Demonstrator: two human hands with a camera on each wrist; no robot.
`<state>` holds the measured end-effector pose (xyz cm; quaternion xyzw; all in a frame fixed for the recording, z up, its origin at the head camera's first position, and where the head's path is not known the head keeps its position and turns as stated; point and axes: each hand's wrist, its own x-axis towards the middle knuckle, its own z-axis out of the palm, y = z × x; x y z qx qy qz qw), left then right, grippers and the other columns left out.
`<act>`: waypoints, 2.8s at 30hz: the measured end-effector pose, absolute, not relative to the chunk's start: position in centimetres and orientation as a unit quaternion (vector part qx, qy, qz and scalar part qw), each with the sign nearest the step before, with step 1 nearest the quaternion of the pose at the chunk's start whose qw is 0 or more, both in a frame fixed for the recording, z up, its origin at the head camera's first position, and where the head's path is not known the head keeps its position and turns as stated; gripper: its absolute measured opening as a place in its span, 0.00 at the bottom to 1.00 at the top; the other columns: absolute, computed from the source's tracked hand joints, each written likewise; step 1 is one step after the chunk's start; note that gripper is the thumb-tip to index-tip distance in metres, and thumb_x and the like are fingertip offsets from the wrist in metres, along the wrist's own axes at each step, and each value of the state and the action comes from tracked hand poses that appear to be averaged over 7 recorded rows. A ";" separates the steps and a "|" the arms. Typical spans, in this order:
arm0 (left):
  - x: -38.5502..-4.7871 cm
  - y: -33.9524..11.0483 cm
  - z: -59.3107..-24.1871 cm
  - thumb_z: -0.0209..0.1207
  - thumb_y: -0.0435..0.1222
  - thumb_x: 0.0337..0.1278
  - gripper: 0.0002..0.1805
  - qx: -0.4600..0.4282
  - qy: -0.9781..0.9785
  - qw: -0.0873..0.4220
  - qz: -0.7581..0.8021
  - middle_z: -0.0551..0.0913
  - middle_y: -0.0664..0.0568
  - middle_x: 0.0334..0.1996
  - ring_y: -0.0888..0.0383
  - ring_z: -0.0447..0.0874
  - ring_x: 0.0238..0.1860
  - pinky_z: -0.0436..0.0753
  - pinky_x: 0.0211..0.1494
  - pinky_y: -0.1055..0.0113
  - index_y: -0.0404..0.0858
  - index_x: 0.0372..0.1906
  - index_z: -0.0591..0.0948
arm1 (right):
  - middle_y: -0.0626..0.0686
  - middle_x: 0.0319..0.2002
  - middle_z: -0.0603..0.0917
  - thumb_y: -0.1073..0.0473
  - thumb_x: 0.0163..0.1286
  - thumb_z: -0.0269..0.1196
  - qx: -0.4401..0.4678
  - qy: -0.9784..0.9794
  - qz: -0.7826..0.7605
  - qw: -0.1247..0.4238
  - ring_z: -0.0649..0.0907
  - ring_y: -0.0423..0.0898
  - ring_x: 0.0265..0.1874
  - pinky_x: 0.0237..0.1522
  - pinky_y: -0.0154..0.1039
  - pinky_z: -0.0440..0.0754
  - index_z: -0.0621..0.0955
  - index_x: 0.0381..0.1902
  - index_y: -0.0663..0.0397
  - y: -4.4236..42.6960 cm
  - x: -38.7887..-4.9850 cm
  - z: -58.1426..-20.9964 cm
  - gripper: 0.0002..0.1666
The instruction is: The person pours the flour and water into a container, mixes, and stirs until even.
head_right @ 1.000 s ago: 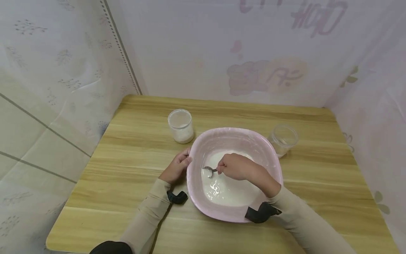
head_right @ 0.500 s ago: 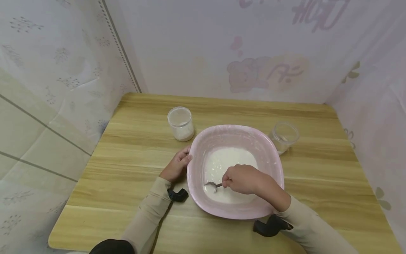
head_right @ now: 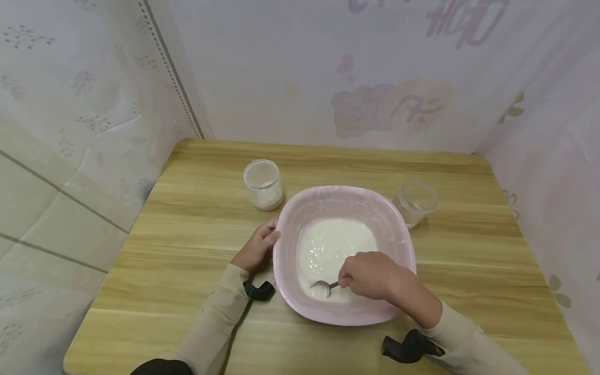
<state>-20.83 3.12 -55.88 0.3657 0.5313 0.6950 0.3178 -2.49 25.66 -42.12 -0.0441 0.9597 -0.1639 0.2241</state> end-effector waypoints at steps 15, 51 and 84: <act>-20.9 3.1 -56.2 0.45 0.36 0.75 0.12 0.373 0.523 0.319 0.697 0.77 0.57 0.30 0.64 0.78 0.30 0.79 0.33 0.72 0.28 0.44 0.67 | 0.37 0.32 0.88 0.58 0.66 0.69 -0.038 0.978 -0.088 0.184 0.82 0.38 0.32 0.37 0.42 0.81 0.90 0.32 0.37 27.3 -1.3 -41.7 0.06; -21.5 3.2 -55.5 0.46 0.36 0.75 0.12 0.356 0.539 0.309 0.698 0.77 0.57 0.29 0.63 0.78 0.30 0.78 0.34 0.70 0.27 0.45 0.68 | 0.56 0.24 0.79 0.60 0.71 0.52 0.101 0.982 -0.020 0.159 0.78 0.52 0.23 0.22 0.50 0.76 0.79 0.28 0.60 32.4 -5.1 -40.1 0.14; -20.6 3.2 -55.8 0.45 0.37 0.75 0.14 0.332 0.535 0.338 0.699 0.82 0.53 0.36 0.62 0.85 0.35 0.86 0.38 0.68 0.26 0.48 0.69 | 0.51 0.26 0.81 0.60 0.80 0.50 -0.004 0.944 -0.230 0.238 0.73 0.42 0.23 0.35 0.38 0.73 0.89 0.45 0.63 28.1 -12.4 -42.7 0.21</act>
